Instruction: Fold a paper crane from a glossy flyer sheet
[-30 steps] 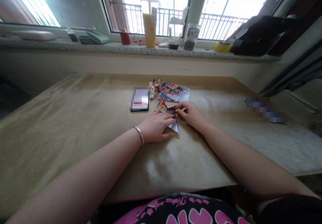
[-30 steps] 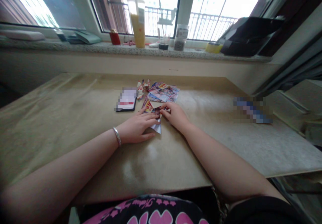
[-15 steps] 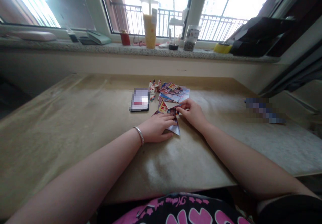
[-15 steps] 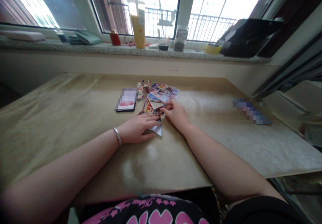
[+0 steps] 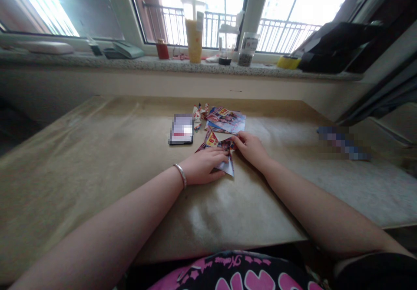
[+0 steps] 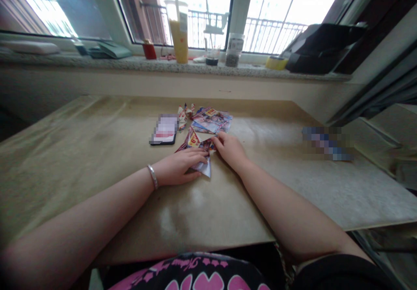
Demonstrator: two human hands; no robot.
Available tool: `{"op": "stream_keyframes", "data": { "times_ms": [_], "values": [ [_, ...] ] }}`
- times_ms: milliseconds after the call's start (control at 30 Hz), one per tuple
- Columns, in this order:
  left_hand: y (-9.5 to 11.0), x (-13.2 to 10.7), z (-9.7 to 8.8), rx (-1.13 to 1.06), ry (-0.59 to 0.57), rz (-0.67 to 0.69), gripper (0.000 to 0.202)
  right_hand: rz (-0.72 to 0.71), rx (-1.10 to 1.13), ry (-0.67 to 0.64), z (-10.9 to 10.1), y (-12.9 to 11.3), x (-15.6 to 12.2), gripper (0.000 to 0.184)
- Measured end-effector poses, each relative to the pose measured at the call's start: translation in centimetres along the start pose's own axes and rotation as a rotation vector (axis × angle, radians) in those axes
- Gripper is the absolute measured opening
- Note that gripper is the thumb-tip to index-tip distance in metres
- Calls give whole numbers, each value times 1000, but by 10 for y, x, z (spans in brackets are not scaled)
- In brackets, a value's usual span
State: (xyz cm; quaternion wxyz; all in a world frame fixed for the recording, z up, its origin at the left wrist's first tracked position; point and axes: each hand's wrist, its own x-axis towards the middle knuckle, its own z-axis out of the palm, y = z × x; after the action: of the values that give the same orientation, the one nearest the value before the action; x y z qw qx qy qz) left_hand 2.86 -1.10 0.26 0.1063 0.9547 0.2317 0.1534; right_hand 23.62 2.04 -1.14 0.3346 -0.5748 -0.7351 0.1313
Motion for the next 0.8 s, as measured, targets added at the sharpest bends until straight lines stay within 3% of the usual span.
{"op": "stream_keyframes", "data": {
  "times_ms": [233, 567, 800],
  "values": [
    [-4, 1, 2, -26, 24, 72, 29, -15, 8, -109, 2, 2, 0, 30],
    [-5, 0, 2, -47, 15, 63, 29, -29, 50, -93, 1, 1, -1, 26],
    [-5, 1, 3, -96, 33, 55, 28, -24, 50, -167, -1, 1, -1, 24]
  ]
}}
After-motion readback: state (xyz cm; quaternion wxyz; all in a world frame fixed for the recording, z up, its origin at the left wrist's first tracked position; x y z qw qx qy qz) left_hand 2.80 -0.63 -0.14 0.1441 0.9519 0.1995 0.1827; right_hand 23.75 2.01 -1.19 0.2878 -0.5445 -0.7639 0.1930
